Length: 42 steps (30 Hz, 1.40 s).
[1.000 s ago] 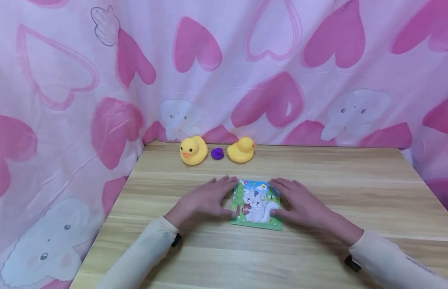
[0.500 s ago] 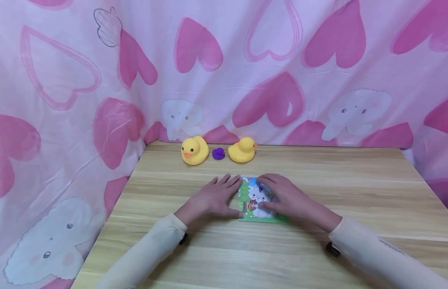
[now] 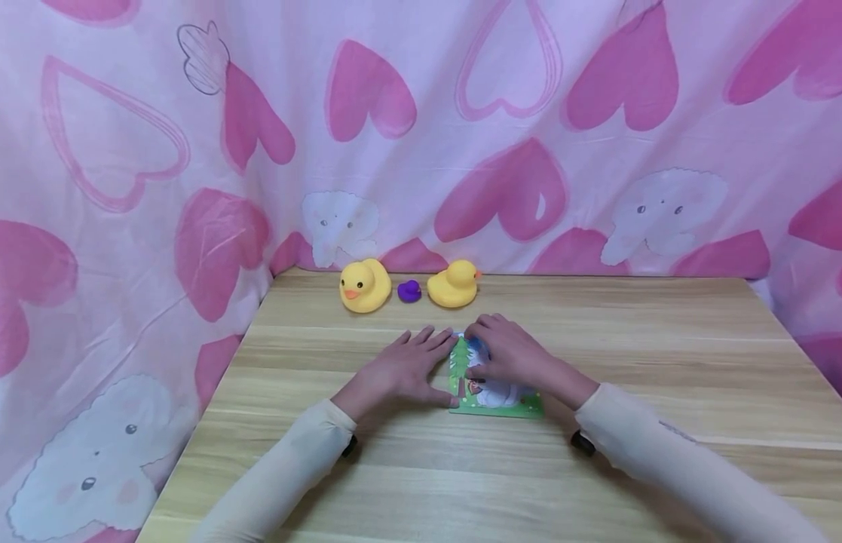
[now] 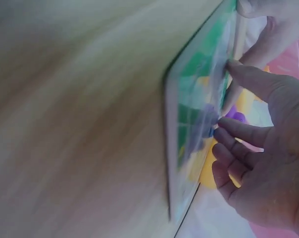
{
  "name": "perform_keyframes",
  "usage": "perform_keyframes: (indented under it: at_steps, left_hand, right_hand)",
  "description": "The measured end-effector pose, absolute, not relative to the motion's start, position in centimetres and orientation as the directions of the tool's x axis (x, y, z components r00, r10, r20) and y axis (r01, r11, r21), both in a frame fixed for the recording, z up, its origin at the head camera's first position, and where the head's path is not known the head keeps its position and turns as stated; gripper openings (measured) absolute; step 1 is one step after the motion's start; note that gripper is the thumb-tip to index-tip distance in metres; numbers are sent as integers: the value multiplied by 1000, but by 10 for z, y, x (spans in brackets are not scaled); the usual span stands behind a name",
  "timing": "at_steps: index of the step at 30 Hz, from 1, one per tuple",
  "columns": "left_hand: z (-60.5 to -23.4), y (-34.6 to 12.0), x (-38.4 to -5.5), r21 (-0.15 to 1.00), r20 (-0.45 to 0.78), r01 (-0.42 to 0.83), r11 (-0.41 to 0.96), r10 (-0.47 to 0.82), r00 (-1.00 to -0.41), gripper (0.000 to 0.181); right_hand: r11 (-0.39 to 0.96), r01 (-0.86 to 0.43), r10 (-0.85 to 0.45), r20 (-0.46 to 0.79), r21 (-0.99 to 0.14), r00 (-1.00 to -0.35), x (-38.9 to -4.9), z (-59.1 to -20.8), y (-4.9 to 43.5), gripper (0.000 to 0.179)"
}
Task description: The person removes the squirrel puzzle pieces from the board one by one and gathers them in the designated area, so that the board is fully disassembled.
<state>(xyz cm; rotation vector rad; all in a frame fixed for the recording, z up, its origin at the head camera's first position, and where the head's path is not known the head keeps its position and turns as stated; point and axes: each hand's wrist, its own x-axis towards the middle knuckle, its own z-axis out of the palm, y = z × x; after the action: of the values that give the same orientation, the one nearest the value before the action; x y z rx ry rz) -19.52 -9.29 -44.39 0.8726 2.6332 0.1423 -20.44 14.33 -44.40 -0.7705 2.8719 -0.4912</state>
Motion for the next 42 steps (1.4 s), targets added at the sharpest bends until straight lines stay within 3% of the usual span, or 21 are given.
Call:
perform_keyframes:
  at_steps: [17, 30, 34, 42]
  left_hand:
    - [-437, -90, -196, 217, -358, 527, 822, 569, -740, 115]
    - [-438, -84, -194, 237, -383, 528, 815, 578, -720, 118]
    - [-439, -83, -193, 233, -387, 525, 819, 573, -722, 117]
    - [-437, -84, -193, 228, -380, 519, 824, 566, -732, 117]
  right_hand:
    - [910, -295, -363, -216, -290, -906, -215, -422, 114, 60]
    - [867, -250, -392, -280, -432, -877, -225, -429, 122, 59]
    - [825, -255, -426, -259, -504, -867, -225, -437, 127, 62]
    - [725, -311, -502, -161, -615, -850, -229, -447, 140, 45]
